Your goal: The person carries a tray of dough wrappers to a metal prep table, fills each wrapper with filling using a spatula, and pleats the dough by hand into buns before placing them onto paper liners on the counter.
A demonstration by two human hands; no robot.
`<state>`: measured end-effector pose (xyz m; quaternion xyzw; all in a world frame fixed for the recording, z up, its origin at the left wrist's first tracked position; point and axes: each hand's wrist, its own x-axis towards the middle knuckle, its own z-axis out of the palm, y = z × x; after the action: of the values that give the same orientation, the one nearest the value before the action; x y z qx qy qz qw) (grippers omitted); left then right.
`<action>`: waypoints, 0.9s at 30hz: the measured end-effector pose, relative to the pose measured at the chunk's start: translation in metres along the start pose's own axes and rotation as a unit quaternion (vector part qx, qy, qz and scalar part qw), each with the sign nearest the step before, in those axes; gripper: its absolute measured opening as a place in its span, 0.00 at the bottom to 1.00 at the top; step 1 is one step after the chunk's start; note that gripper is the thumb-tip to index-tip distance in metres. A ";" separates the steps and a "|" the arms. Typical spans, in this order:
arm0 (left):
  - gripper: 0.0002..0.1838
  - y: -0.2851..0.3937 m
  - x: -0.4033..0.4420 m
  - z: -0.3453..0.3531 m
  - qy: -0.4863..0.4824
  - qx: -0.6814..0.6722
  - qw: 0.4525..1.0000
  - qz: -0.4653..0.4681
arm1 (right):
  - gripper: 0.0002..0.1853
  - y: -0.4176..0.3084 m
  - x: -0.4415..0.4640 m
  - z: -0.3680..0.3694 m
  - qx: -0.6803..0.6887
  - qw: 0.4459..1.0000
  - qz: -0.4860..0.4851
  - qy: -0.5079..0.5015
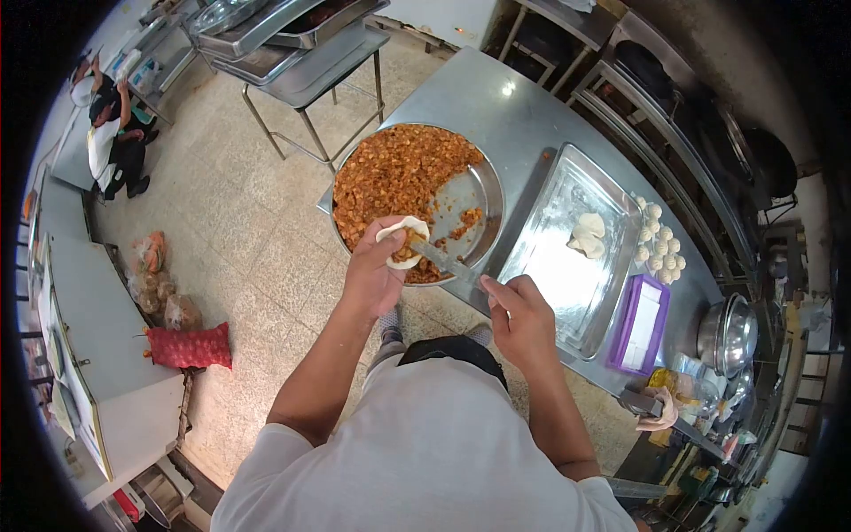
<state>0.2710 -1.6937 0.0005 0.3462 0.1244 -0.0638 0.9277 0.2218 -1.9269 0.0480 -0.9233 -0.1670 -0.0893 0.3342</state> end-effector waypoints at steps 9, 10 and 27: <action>0.13 -0.003 0.006 -0.004 0.038 -0.006 0.999 0.013 | 0.17 0.005 -0.008 0.023 0.084 0.994 0.043 0.049; 0.13 -0.002 0.007 -0.004 0.040 -0.006 0.999 0.013 | 0.17 0.005 -0.009 0.021 0.112 0.989 0.079 0.061; 0.21 -0.029 -0.021 0.029 -0.018 0.080 0.995 -0.060 | 0.09 0.016 0.012 0.039 0.243 0.965 0.090 -0.041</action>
<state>0.2503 -1.7338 0.0098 0.4104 0.1228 -0.1355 0.8934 0.2412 -1.9099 0.0125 -0.8284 -0.1138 0.0228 0.5480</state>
